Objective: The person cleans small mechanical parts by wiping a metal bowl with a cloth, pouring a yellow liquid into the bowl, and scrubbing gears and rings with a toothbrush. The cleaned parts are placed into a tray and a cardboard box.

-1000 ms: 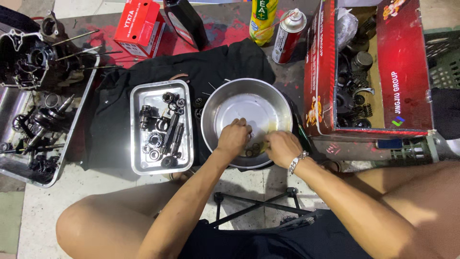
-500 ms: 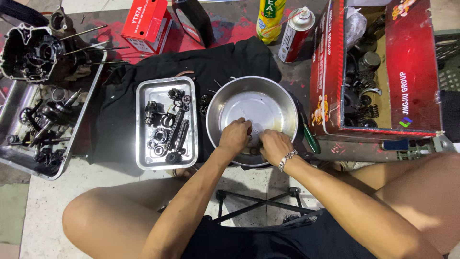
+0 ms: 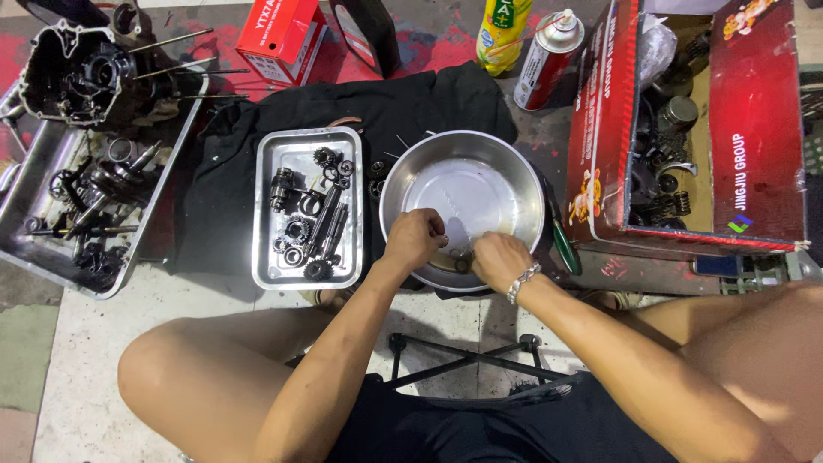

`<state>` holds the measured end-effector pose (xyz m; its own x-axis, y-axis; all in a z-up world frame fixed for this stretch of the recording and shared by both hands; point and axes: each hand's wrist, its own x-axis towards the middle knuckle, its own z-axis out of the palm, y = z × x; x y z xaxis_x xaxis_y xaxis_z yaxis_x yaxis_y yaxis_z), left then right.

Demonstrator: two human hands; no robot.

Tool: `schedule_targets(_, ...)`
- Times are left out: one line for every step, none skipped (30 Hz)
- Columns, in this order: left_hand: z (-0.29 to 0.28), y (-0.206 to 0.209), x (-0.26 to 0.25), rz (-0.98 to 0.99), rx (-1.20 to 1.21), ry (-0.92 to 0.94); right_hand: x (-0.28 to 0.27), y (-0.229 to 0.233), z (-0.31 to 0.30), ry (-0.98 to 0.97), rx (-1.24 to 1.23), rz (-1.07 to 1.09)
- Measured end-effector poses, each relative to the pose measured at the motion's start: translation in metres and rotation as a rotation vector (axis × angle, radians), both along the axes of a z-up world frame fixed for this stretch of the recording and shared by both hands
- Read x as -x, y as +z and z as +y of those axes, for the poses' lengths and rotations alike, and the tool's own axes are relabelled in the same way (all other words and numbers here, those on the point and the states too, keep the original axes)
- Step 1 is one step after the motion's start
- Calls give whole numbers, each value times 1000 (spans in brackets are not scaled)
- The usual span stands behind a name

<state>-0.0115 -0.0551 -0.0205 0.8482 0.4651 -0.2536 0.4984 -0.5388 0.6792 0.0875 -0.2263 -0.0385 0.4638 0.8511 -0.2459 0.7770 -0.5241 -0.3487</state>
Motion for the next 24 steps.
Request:
schedule_targets(1,1,1,9,4,2,-3,3,1,-26,36,22)
schedule_targets(2,1,1,17,9,2,-6,7,0,-53,74,42)
schedule_targets(2,0,2,24,14,2,-9,10,-1,-91,60,76)
schedule_targets(2,-2,2,3,28,-9,-11,13,-1,-129,45,109)
schedule_targets(2,-4,3,-19,42,-20,-13,16,-1,-167,31,143)
schedule_targets(2,-6,5,-40,56,-31,-14,18,-1,-159,45,140)
schedule_targets(0,-9,5,-25,73,-40,-16,21,-1,-151,60,137)
schedule_targets(-3,-11,3,-9,91,-51,-17,24,0,-144,74,135)
schedule_targets(-6,-12,2,7,108,-62,-17,26,1,-146,58,154)
schedule_targets(-10,-13,3,10,110,-85,-16,28,1,-149,43,174)
schedule_targets(-14,-14,5,13,112,-108,-16,30,1,-153,27,193)
schedule_targets(-18,-14,7,14,113,-131,-15,32,1,-145,37,193)
schedule_targets(-22,-14,7,-9,9,-167,-15,32,1,-137,47,193)
schedule_targets(-25,-16,8,-31,-94,-204,-15,32,0,-131,57,195)
schedule_targets(-28,-18,9,-53,-197,-242,-15,32,-1,-130,43,192)
schedule_targets(-29,-21,10,-65,-238,-262,-15,31,0,-130,29,190)
schedule_targets(-29,-24,10,-78,-279,-282,-15,30,0,-131,15,188)
schedule_targets(-30,-27,9,-92,-321,-301,-16,29,-1,-139,10,196)
schedule_targets(-31,-30,8,-114,-332,-306,-16,28,-1,-146,5,204)
schedule_targets(-31,-32,8,-134,-343,-310,-17,28,-2,-154,0,213)
schedule_targets(-32,-33,8,-154,-354,-315,-17,28,-2,-155,3,218)
schedule_targets(-32,-33,7,-152,-351,-325,-18,28,-2,-156,5,221)
schedule_targets(-32,-31,6,-149,-348,-335,-19,28,-3,-158,7,224)
schedule_targets(-32,-29,6,-147,-345,-344,-19,28,-3,-162,-3,224)
